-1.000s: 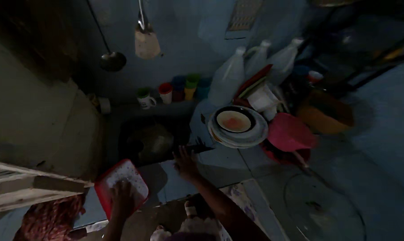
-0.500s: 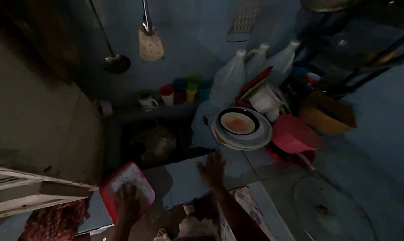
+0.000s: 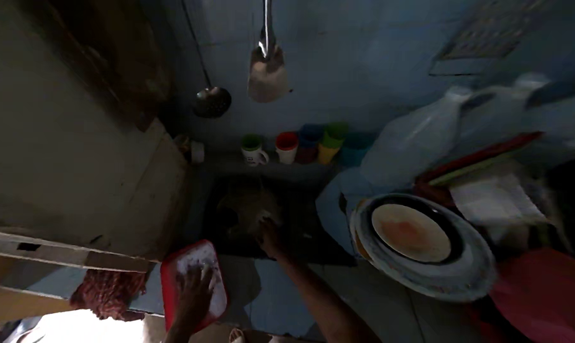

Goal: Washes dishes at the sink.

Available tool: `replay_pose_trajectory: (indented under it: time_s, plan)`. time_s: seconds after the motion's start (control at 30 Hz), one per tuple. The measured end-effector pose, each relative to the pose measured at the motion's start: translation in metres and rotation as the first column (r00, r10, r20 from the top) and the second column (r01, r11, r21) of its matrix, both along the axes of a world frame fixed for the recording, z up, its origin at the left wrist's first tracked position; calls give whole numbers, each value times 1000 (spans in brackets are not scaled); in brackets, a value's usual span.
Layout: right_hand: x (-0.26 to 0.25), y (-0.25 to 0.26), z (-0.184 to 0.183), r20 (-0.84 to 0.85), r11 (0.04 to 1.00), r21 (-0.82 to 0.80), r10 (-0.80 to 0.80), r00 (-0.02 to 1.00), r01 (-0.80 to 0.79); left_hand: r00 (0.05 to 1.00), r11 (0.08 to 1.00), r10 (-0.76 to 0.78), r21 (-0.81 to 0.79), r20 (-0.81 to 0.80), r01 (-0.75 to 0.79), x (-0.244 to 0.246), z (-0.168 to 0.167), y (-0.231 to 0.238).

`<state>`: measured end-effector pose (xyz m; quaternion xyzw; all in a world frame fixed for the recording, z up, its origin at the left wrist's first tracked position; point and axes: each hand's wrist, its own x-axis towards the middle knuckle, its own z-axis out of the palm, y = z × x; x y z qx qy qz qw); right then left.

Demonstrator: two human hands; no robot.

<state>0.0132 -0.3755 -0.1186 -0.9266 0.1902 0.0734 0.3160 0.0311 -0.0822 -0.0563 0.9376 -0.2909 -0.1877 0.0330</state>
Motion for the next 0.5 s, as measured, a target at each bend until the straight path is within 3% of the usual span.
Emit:
replay_pose_trajectory:
  time_s: [0.1,0.23,0.3,0.4,0.5]
  plan:
    - [29,1,2,-3,999,30,40,999,-40,981,980,116,176,-157,-88,0,14,-13]
    - [74,26,18,184,970,100,202,962,-223,936,958,242,217,-253,-189,-6,20,-22]
    - [99,36,14,156,952,123,261,953,-281,934,950,258,239,-246,-199,-8,22,-25]
    - [123,41,22,54,968,187,163,985,-170,913,943,295,241,-282,-230,-8,21,-26]
    - [136,17,52,33,999,46,-2,999,1,890,936,319,258,-327,-241,-6,20,-26]
